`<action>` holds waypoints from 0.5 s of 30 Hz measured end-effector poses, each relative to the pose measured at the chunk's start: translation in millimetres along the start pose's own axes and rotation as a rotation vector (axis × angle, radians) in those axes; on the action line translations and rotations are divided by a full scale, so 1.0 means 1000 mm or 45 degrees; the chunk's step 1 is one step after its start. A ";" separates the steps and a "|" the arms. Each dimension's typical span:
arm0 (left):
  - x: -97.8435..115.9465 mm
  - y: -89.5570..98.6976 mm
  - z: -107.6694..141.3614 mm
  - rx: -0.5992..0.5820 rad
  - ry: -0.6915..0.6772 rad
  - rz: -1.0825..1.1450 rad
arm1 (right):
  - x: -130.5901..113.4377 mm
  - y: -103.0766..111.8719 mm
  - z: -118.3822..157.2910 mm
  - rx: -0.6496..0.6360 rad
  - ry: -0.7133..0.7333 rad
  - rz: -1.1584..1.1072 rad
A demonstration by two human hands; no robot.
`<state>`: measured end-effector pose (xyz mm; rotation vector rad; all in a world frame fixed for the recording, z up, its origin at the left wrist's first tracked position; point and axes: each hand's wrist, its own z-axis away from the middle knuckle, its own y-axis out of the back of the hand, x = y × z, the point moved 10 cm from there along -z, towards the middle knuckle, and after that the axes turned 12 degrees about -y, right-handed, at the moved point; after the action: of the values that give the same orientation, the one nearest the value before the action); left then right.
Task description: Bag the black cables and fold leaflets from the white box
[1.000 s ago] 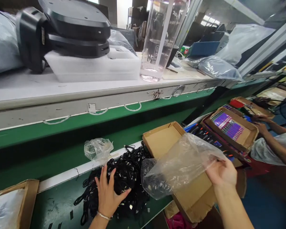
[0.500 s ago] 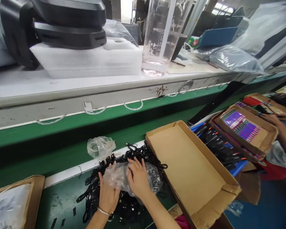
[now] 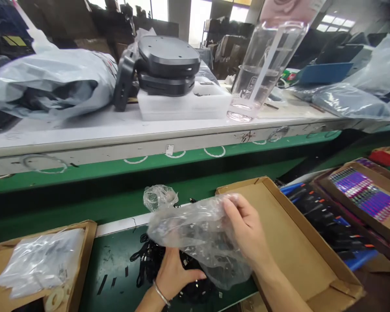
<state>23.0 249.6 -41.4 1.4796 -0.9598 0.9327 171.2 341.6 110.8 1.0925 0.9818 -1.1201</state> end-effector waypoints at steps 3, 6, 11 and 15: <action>0.000 0.011 0.008 0.170 0.187 0.271 | -0.027 -0.078 0.002 -0.434 0.061 0.005; -0.025 0.066 0.041 0.477 0.461 0.465 | -0.015 -0.140 -0.018 -0.605 0.089 0.262; -0.092 0.169 0.154 0.911 0.960 0.524 | 0.058 -0.225 -0.065 -0.514 -0.018 0.562; -0.137 0.181 0.200 0.975 1.101 0.507 | 0.132 -0.312 -0.057 -0.631 -0.152 0.812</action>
<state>-185.1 46.1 -124.4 1.2422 -0.2272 2.1684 -115.8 346.3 -77.9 0.8270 0.6853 -0.3848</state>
